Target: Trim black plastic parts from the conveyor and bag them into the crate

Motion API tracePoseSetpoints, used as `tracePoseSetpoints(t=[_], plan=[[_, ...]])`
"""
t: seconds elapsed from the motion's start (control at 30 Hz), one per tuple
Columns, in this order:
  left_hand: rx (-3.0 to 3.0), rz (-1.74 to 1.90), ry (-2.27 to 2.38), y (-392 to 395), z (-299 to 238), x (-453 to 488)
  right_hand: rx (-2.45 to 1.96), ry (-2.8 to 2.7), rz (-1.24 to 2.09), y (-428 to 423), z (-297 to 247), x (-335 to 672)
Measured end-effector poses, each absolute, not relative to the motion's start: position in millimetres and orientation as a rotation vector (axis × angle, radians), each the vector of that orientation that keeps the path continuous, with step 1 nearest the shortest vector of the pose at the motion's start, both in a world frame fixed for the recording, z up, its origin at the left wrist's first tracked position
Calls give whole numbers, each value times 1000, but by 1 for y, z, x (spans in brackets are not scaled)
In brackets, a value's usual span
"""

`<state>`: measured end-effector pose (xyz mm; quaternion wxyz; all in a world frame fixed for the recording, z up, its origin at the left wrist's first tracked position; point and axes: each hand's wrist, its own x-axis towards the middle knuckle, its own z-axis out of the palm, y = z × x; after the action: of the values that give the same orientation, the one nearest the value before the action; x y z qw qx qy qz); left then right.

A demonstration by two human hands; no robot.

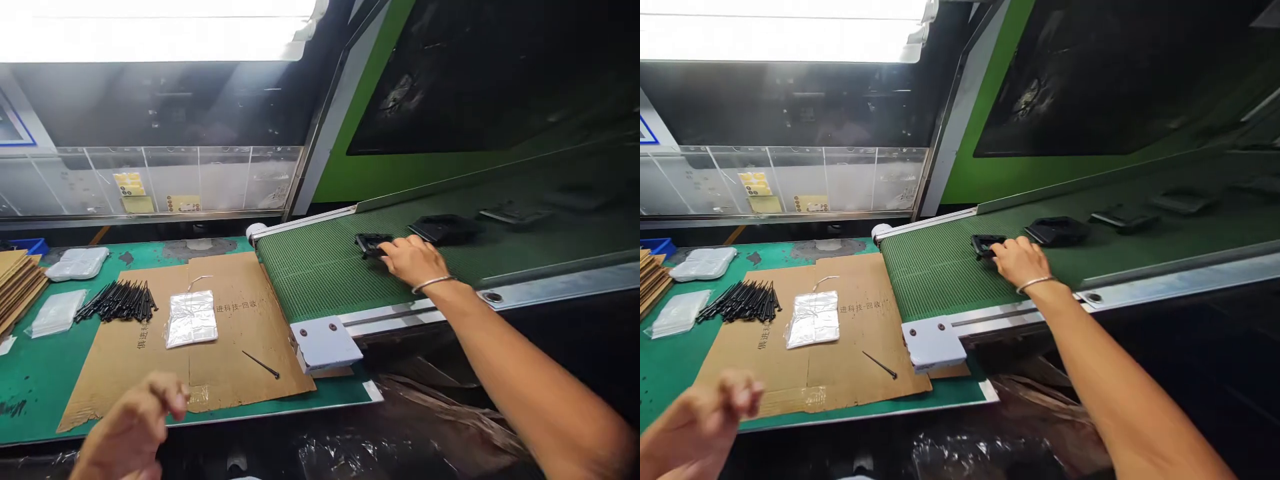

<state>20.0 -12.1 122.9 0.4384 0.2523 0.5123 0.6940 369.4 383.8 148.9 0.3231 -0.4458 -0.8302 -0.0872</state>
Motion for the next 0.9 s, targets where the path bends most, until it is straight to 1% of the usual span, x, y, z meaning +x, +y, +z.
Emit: tracePoseSetpoints(t=[0.1, 0.17, 0.3, 0.4, 0.53, 0.6, 0.7, 0.77, 0.9], plan=[[627, 1478, 1388, 24, 94, 48, -1022, -2223, -218, 331, 143, 333], [673, 1363, 1284, 40, 67, 66, -840, -2299, -140, 275, 133, 292], [617, 1573, 1042, 52, 24, 86, -595, -2483, 160, 157, 100, 195], [179, 1634, 938, 51, 10, 78, -597, -2509, 268, 106, 71, 151], [-414, 1668, 1028, 45, -1, 46, -632, -2424, 576, 108, 24, 156], [-537, 1708, 1117, 39, -8, 30, -884, -2399, 539, 127, -9, 173], [-601, 1687, 1217, 30, -15, 16, -1496, -2514, 368, 159, -62, 196], [-623, 1646, 1256, 25, -15, 12, -1635, -2532, 336, 174, -90, 202], [-638, 1565, 1292, 20, -5, 9, -1626, -2562, 396, 184, -116, 199]])
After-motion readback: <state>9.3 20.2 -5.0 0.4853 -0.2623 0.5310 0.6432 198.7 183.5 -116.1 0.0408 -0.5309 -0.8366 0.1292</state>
